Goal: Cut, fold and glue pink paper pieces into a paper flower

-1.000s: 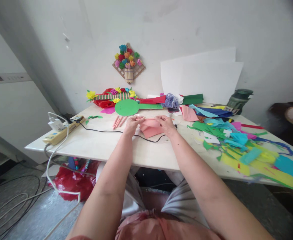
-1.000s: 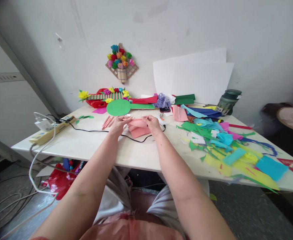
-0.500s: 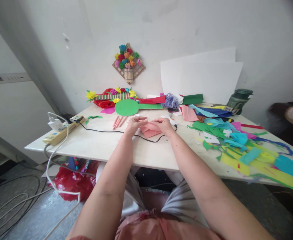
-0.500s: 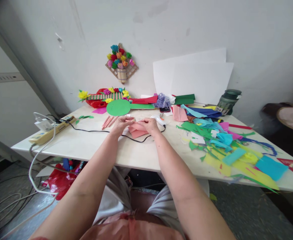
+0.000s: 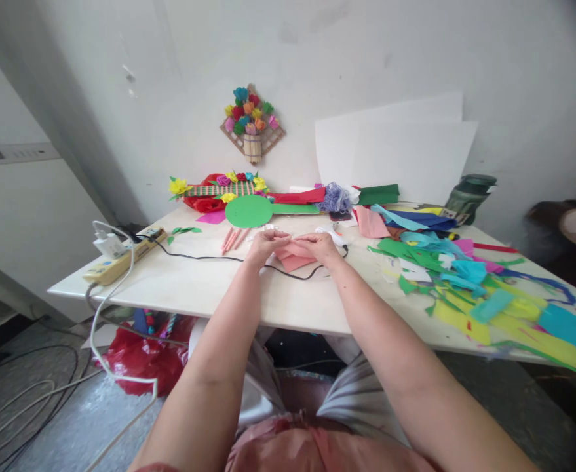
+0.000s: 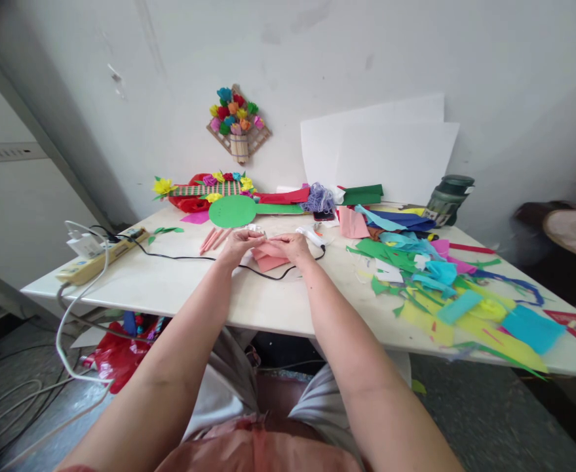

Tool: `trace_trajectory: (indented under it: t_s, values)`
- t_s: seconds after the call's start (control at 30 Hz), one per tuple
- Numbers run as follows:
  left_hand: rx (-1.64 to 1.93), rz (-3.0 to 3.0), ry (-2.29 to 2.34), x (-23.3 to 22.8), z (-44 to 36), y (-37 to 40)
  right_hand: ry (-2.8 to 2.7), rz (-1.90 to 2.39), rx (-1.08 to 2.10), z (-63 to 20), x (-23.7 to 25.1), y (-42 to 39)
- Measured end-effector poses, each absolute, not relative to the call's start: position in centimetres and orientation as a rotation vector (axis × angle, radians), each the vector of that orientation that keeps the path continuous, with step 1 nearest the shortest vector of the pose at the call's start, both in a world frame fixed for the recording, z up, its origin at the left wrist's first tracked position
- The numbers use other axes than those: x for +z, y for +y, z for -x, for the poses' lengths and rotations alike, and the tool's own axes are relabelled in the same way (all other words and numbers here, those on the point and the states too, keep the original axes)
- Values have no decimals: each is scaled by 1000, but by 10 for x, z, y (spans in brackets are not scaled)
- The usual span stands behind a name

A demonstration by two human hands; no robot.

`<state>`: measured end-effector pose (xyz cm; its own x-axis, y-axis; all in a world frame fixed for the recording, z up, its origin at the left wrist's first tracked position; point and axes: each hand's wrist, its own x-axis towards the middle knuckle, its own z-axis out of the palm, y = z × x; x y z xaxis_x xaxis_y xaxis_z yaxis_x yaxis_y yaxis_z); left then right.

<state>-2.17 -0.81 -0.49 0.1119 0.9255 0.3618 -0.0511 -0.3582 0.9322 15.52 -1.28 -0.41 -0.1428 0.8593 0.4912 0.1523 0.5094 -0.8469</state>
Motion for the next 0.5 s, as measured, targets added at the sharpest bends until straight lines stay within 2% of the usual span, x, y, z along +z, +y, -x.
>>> trace_trajectory:
  t_s: [0.27,0.5]
  values:
    - [1298,-1568,968,-2,20,-13,-1624,904,746,-155,-10,-7]
    - [1411,-1495,937,-4,22,-8,-1507,942,757,-156,-8,-7]
